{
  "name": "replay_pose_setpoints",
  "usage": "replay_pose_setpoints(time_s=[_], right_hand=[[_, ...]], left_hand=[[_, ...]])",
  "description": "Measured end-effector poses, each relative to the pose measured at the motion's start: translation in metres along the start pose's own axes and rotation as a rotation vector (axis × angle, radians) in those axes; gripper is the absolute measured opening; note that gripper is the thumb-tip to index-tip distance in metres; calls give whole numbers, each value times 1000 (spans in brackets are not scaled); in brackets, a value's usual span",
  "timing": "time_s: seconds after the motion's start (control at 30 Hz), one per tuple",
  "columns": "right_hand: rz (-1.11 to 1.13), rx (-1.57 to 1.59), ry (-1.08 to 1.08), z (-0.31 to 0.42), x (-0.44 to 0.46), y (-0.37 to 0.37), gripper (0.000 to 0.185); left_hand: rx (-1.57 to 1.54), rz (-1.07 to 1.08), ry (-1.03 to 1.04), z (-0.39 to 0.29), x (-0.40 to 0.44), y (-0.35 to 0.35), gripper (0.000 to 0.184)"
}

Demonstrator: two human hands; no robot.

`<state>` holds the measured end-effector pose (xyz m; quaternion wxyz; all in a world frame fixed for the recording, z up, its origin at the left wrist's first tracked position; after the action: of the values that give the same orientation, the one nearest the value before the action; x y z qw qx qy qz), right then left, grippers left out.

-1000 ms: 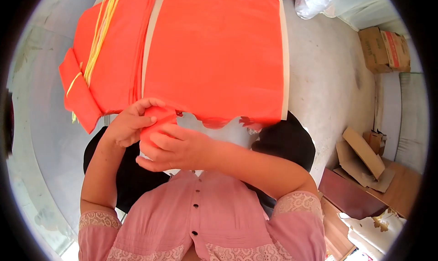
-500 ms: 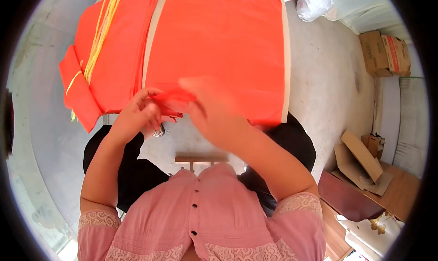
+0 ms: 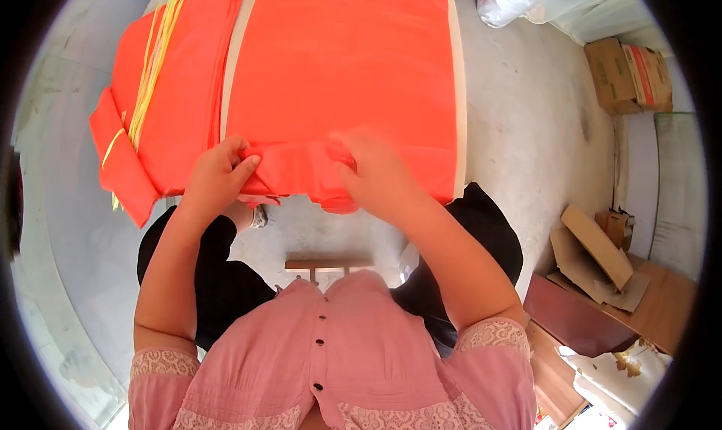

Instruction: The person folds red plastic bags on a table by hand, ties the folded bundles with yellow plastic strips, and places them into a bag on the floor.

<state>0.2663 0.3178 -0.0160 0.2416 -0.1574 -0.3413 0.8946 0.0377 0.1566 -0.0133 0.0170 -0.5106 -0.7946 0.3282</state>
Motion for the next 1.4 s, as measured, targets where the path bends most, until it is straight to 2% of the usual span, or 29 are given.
replay_pose_setpoints(time_s=[0.3,0.5,0.6,0.7,0.8,0.83,0.97,1.07,1.17,1.27,1.4], right_hand=[[26,-54,69,1,3,-5,34],[-20,-180,4,-3,4,0,33],[-24,-229,5,0,3,1,30],[-33,-251,5,0,2,2,28],[-48,-255,-15,-2,3,4,27],[-44,-265,-9,-2,3,5,27],[-26,-335,35,3,3,2,29],[-138,-298,27,-4,-5,-1,30],[-128,-302,-99,-4,-25,-13,33],[-232,-434,-391,-2,-45,-6,37],[-352,-647,-507,-33,-64,29,33]], left_hand=[[113,3,-18,-6,0,1,26],[462,-66,45,-13,-1,5,30],[476,-132,201,-24,-6,14,35],[354,-78,844,-21,-13,41,46],[287,143,966,-30,-13,65,55],[315,190,896,-35,-15,69,61],[402,256,843,-41,-15,68,72],[450,270,837,-37,-15,71,78],[452,264,844,-38,-14,71,81],[439,245,866,-36,-13,73,81],[411,209,898,-30,-7,79,78]])
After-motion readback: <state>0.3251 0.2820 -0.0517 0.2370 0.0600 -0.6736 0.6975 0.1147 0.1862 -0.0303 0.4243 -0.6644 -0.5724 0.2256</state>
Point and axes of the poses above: each hand's wrist, its own x-axis towards the middle knuckle, its own y-axis out of the palm, z = x × y, the point moved 2 cm from there along x, towards the middle knuckle, and after that the axes turned 8 degrees about -x, right-handed, at the moved point
